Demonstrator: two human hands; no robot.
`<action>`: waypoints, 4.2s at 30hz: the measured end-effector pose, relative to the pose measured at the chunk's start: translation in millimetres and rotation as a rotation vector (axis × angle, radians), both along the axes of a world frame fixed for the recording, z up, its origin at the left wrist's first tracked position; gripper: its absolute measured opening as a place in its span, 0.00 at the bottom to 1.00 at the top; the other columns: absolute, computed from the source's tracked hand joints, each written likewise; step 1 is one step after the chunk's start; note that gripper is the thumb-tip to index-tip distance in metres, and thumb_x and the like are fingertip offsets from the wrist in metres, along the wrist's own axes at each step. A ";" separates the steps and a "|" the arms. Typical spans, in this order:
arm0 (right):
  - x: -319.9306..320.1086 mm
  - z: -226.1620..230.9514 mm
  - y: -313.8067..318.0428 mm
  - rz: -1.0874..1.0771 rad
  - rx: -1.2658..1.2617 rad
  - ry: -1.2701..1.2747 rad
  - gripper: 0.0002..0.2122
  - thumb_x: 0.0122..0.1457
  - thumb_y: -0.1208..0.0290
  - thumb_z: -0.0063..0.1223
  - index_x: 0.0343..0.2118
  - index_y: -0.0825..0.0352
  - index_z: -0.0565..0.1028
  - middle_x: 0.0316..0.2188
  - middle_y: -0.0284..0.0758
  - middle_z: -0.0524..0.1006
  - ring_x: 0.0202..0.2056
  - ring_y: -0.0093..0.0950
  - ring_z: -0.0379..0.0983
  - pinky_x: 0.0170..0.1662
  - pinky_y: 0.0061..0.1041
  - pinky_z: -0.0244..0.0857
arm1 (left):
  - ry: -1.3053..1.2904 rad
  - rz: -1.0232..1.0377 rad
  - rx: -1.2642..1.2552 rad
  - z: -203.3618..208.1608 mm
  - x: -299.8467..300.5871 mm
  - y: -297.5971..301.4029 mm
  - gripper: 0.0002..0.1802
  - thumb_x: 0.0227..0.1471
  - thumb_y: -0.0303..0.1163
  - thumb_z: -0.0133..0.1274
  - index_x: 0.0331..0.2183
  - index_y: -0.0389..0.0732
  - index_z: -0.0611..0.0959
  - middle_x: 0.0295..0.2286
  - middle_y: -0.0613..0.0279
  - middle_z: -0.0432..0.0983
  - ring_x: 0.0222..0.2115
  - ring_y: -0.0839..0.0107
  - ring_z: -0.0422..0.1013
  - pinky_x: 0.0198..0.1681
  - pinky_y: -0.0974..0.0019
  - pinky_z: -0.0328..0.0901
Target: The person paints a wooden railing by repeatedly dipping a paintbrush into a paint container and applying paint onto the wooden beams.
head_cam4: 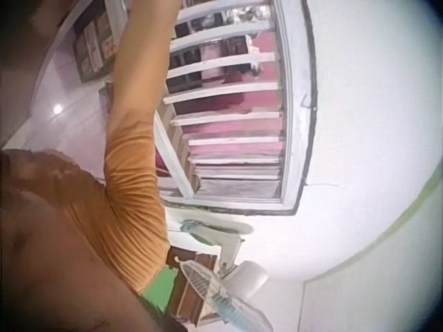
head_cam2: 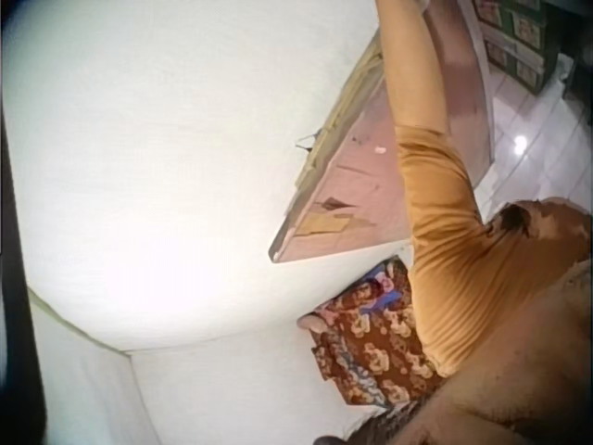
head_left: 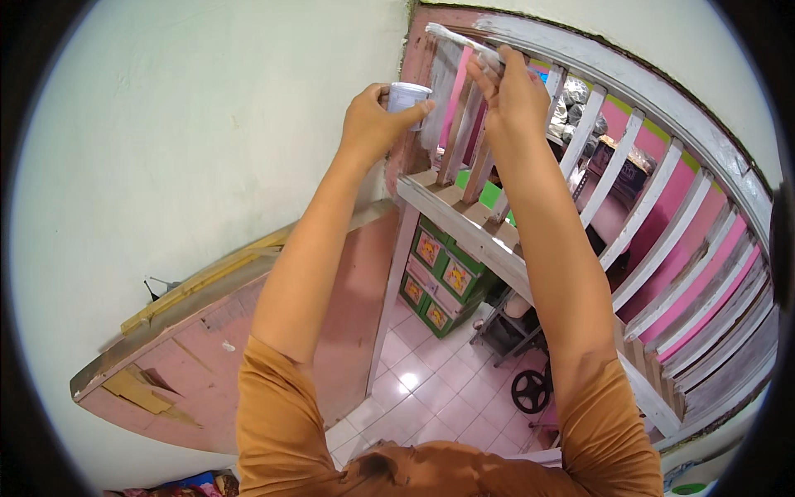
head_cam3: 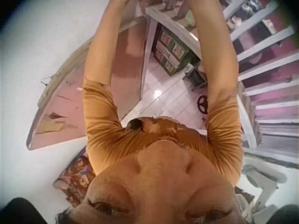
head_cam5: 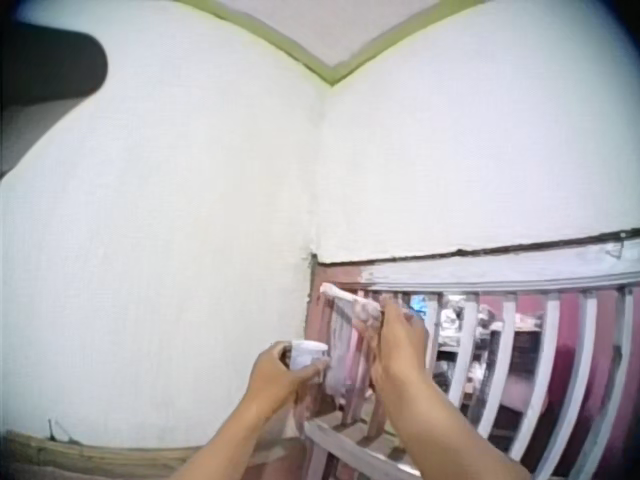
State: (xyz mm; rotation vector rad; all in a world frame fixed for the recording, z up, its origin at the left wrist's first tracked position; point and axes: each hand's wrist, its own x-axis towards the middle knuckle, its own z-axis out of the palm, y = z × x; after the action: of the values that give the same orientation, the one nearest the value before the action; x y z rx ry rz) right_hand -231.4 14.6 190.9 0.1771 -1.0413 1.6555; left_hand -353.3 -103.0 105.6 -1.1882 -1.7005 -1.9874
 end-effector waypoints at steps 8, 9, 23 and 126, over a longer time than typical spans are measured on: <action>-64.6 24.1 9.9 -0.243 0.329 0.082 0.11 0.63 0.75 0.57 0.34 0.72 0.65 0.30 0.47 0.80 0.29 0.36 0.84 0.33 0.28 0.83 | -0.062 0.007 0.003 -32.8 20.0 -34.5 0.34 0.43 0.47 0.74 0.43 0.30 0.82 0.35 0.53 0.83 0.34 0.67 0.79 0.41 0.65 0.73; -69.2 24.9 13.0 -0.326 0.405 0.069 0.11 0.63 0.75 0.58 0.35 0.73 0.65 0.29 0.46 0.80 0.28 0.35 0.84 0.32 0.26 0.82 | -0.075 0.021 -0.024 -35.3 25.6 -42.5 0.34 0.43 0.46 0.73 0.43 0.30 0.82 0.35 0.53 0.83 0.34 0.67 0.79 0.41 0.64 0.73; -66.1 55.1 28.2 -1.436 1.366 -0.214 0.13 0.62 0.61 0.57 0.38 0.69 0.74 0.29 0.49 0.81 0.33 0.52 0.78 0.39 0.42 0.72 | -0.148 0.003 0.083 -98.5 60.3 -87.6 0.32 0.43 0.38 0.74 0.46 0.30 0.80 0.37 0.52 0.81 0.38 0.65 0.77 0.43 0.62 0.72; -36.2 93.5 -8.7 -1.352 2.048 -0.561 0.07 0.61 0.75 0.52 0.37 0.72 0.80 0.37 0.49 0.76 0.39 0.50 0.76 0.44 0.43 0.71 | -0.164 -0.057 -0.071 -236.6 142.0 -144.6 0.34 0.39 0.32 0.75 0.49 0.37 0.78 0.43 0.53 0.77 0.44 0.57 0.75 0.49 0.58 0.70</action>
State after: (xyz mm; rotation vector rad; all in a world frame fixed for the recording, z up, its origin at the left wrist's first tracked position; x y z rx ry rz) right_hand -267.7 5.9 284.4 0.2020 -2.1333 -1.0075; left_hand -211.3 -247.6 -131.0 -1.1363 -1.8487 -2.1273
